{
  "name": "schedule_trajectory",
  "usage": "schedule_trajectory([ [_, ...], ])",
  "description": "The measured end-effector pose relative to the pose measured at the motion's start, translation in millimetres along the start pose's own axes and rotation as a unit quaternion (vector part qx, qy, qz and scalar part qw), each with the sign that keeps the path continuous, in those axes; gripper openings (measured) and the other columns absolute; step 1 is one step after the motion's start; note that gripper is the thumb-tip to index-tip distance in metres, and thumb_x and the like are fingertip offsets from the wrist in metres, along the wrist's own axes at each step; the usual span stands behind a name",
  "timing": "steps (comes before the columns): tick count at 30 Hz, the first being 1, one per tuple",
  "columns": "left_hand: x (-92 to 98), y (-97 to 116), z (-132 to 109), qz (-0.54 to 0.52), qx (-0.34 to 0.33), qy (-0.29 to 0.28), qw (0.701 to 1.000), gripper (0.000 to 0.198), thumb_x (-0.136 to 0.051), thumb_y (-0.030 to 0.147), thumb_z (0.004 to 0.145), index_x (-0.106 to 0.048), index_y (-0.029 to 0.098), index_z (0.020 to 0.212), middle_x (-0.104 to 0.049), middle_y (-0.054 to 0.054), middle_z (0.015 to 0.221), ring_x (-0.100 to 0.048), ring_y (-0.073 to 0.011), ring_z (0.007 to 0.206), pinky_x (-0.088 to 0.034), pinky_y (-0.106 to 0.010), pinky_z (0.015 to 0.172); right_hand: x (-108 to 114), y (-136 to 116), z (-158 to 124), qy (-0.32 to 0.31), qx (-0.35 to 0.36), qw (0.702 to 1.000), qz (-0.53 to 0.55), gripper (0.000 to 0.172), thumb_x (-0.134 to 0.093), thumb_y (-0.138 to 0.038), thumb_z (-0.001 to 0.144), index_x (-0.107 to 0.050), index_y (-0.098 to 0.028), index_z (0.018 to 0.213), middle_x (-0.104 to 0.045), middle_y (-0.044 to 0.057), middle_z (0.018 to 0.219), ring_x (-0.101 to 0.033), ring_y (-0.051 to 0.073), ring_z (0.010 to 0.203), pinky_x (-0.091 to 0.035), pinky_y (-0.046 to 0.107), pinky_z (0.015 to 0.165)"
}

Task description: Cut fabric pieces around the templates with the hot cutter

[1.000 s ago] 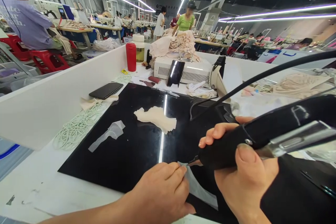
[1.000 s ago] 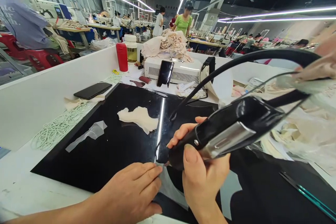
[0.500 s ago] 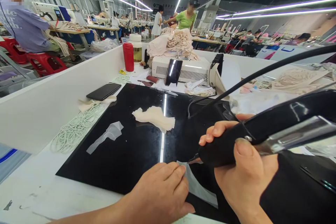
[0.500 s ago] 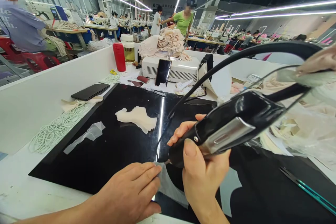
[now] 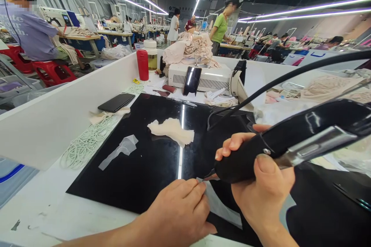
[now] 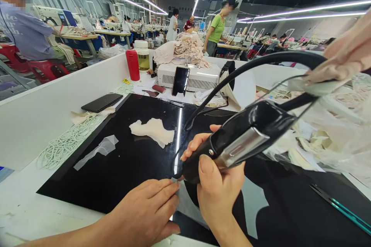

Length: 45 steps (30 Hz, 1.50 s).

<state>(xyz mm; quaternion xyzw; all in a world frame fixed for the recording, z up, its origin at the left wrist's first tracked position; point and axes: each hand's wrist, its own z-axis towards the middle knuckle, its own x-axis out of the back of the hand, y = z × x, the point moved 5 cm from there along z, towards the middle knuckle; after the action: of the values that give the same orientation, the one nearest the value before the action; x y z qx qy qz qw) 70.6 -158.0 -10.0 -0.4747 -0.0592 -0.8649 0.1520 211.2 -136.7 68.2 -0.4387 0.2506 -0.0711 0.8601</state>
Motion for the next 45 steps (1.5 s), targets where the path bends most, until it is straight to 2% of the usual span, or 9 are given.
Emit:
schedule_trajectory([
  [13, 0.3, 0, 2, 0.009, 0.005, 0.014, 1.000, 0.040, -0.060, 0.053, 0.097, -0.066, 0.014, 0.097, -0.073, -0.008, 0.112, -0.066, -0.0213, 0.106, -0.053, -0.031, 0.082, -7, 6, 0, -0.006, -0.030, 0.999, 0.032, 0.038, -0.079, -0.039, 0.082, -0.060, -0.029, 0.112, -0.063, -0.003, 0.079, -0.060, 0.016, 0.063, -0.057, 0.030, 0.055],
  [18, -1.7, 1, 2, 0.006, 0.004, 0.014, 1.000, 0.041, -0.061, 0.054, 0.096, -0.066, 0.013, 0.097, -0.072, -0.008, 0.113, -0.065, -0.0212, 0.106, -0.054, -0.030, 0.082, -7, 9, -1, -0.015, -0.024, 0.999, 0.015, 0.033, -0.076, -0.039, 0.086, -0.059, -0.029, 0.113, -0.063, -0.004, 0.080, -0.060, 0.015, 0.065, -0.057, 0.030, 0.058],
  [22, -2.0, -1, -1, -0.006, 0.006, 0.020, 1.000, 0.035, -0.058, 0.047, 0.099, -0.067, 0.013, 0.103, -0.071, -0.009, 0.115, -0.065, -0.0224, 0.107, -0.055, -0.032, 0.085, -4, 2, 2, -0.047, -0.021, 0.998, -0.019, 0.038, -0.078, -0.041, 0.086, -0.058, -0.029, 0.117, -0.067, -0.002, 0.086, -0.064, 0.017, 0.073, -0.061, 0.036, 0.071],
  [25, 0.3, -3, -2, -0.015, 0.001, -0.003, 1.000, 0.036, -0.055, 0.047, 0.102, -0.065, 0.014, 0.114, -0.068, -0.010, 0.122, -0.065, -0.0231, 0.111, -0.055, -0.034, 0.088, 5, -12, 6, -0.045, 0.009, 0.997, -0.055, 0.041, -0.082, -0.041, 0.082, -0.060, -0.027, 0.114, -0.070, 0.001, 0.093, -0.068, 0.020, 0.081, -0.062, 0.041, 0.080],
  [28, 3.5, -4, -2, -0.029, 0.003, -0.038, 0.999, 0.038, -0.058, 0.048, 0.100, -0.064, 0.015, 0.119, -0.066, -0.010, 0.127, -0.063, -0.0240, 0.114, -0.056, -0.036, 0.091, 18, -26, 5, -0.025, 0.014, 0.998, -0.064, 0.038, -0.084, -0.040, 0.080, -0.062, -0.026, 0.107, -0.067, 0.000, 0.088, -0.067, 0.019, 0.072, -0.063, 0.038, 0.069],
  [32, 7.1, -3, -1, -0.031, 0.004, -0.058, 0.998, 0.039, -0.059, 0.048, 0.099, -0.063, 0.016, 0.122, -0.065, -0.012, 0.129, -0.064, -0.0259, 0.114, -0.057, -0.039, 0.091, 37, -41, -4, 0.019, 0.002, 0.999, -0.049, 0.041, -0.088, -0.041, 0.074, -0.064, -0.027, 0.103, -0.064, -0.003, 0.076, -0.061, 0.017, 0.058, -0.056, 0.031, 0.051],
  [37, 8.7, -2, -1, -0.020, -0.005, -0.069, 0.997, 0.037, -0.051, 0.045, 0.104, -0.063, 0.016, 0.123, -0.065, -0.013, 0.130, -0.065, -0.0273, 0.113, -0.058, -0.042, 0.088, 49, -49, -17, 0.032, 0.001, 0.998, -0.047, 0.042, -0.087, -0.043, 0.074, -0.063, -0.026, 0.104, -0.063, -0.002, 0.074, -0.060, 0.017, 0.056, -0.055, 0.030, 0.048],
  [42, 13.1, -4, 1, -0.018, -0.015, -0.080, 0.996, 0.036, -0.051, 0.044, 0.104, -0.062, 0.017, 0.125, -0.066, -0.013, 0.129, -0.065, -0.0271, 0.111, -0.057, -0.041, 0.086, 48, -44, -25, -0.017, 0.007, 0.997, -0.069, 0.036, -0.079, -0.042, 0.084, -0.060, -0.028, 0.112, -0.062, -0.001, 0.083, -0.061, 0.017, 0.062, -0.056, 0.033, 0.056],
  [45, 15.3, -5, 1, -0.007, -0.016, -0.078, 0.997, 0.036, -0.051, 0.044, 0.103, -0.062, 0.018, 0.126, -0.066, -0.010, 0.128, -0.064, -0.0258, 0.111, -0.056, -0.039, 0.087, 51, -41, -28, -0.022, 0.012, 0.997, -0.070, 0.035, -0.076, -0.041, 0.087, -0.059, -0.029, 0.115, -0.061, -0.001, 0.084, -0.061, 0.017, 0.064, -0.056, 0.033, 0.058],
])
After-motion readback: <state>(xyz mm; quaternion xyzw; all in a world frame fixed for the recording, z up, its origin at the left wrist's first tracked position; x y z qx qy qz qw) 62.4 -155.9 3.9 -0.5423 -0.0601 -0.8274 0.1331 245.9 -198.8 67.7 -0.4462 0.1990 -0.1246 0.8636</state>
